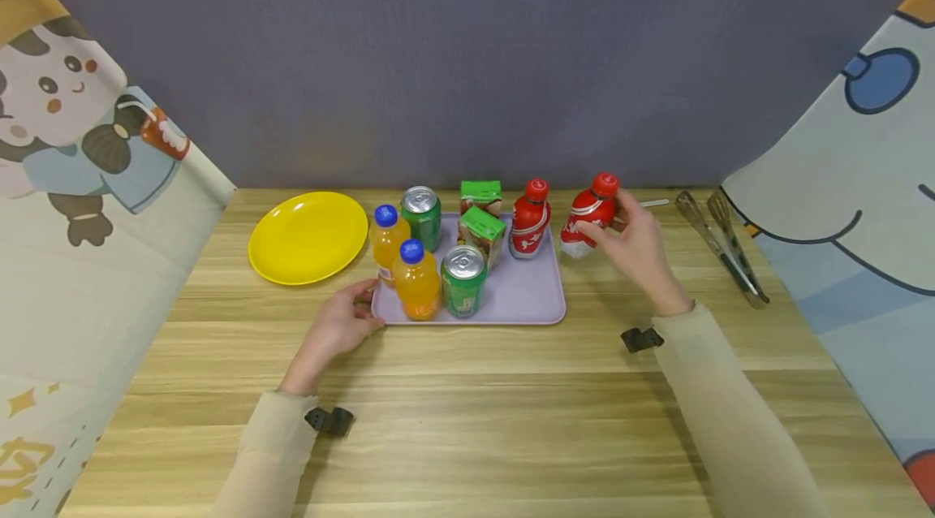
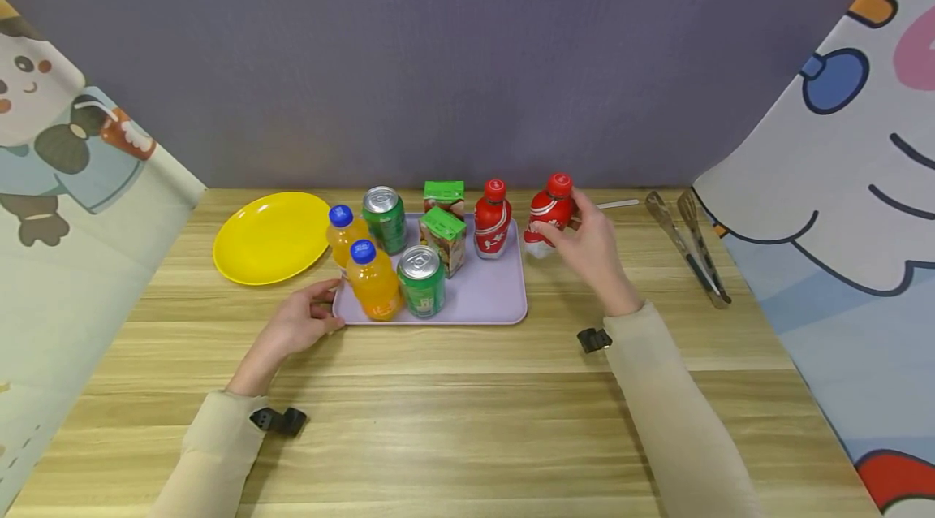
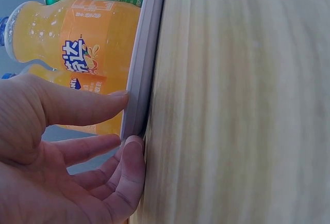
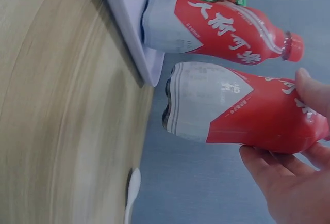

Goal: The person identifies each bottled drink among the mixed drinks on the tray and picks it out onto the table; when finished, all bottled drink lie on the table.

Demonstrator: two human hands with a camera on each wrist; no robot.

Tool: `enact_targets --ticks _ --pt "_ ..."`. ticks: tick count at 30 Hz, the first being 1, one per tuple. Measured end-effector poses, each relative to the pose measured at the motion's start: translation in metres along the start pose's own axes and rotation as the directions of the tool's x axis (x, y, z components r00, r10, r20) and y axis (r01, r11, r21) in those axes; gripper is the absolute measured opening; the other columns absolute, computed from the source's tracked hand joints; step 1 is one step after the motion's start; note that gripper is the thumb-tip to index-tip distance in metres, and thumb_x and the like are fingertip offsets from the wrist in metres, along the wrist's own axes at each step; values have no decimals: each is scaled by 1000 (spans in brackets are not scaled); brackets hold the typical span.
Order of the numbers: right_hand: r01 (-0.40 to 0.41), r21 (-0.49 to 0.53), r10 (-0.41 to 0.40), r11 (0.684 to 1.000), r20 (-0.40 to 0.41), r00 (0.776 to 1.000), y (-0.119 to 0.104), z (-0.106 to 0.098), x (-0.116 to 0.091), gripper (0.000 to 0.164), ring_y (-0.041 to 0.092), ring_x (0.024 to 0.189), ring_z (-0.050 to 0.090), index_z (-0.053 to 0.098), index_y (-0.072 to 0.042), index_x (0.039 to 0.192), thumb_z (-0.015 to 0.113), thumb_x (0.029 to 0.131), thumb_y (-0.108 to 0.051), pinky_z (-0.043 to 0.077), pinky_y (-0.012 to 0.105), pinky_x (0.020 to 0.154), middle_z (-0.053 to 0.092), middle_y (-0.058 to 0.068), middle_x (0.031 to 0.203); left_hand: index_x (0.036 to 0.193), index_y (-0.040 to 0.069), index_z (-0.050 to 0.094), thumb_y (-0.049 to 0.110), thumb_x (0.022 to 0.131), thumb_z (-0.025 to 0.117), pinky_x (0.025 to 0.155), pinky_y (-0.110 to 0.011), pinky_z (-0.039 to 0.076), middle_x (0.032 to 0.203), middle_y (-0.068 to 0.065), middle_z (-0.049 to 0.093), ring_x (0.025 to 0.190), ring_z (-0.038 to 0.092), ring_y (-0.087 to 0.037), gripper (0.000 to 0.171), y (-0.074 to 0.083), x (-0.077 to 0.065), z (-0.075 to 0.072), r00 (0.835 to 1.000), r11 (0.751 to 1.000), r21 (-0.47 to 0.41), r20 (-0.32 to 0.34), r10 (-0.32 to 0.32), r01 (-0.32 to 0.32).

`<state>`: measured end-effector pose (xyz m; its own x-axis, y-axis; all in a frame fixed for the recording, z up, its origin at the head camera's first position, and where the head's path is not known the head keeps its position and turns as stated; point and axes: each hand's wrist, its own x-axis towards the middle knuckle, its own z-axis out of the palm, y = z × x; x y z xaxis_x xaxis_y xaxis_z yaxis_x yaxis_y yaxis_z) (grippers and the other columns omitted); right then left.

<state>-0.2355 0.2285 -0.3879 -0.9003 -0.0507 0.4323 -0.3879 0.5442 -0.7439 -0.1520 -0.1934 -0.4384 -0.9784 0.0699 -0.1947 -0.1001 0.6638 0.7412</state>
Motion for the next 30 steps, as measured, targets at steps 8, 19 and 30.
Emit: enact_targets --ticks 8,19,30 --pt "-48 -28 48 998 -7 999 12 3 6 56 26 103 60 55 -3 127 80 78 -15 51 44 82 63 14 115 142 0 40 1 80 71 65 -31 49 122 -20 56 84 59 -22 69 0 0 0 1000 1000 -5 5 -8 8" --pt "-74 -29 73 997 -14 997 25 13 15 56 27 101 59 54 0 126 79 78 -12 50 44 83 62 17 113 142 0 40 1 80 71 63 -31 49 122 -20 56 82 58 -21 69 0 0 0 1000 1000 -6 4 1 -1" --pt "-92 -38 91 995 -25 996 34 17 18 53 22 97 60 55 -1 124 79 79 -14 51 25 75 64 15 111 142 -2 40 0 80 71 64 -31 50 121 -22 56 84 59 -22 69 -2 0 0 1000 1000 -11 4 13 -13"
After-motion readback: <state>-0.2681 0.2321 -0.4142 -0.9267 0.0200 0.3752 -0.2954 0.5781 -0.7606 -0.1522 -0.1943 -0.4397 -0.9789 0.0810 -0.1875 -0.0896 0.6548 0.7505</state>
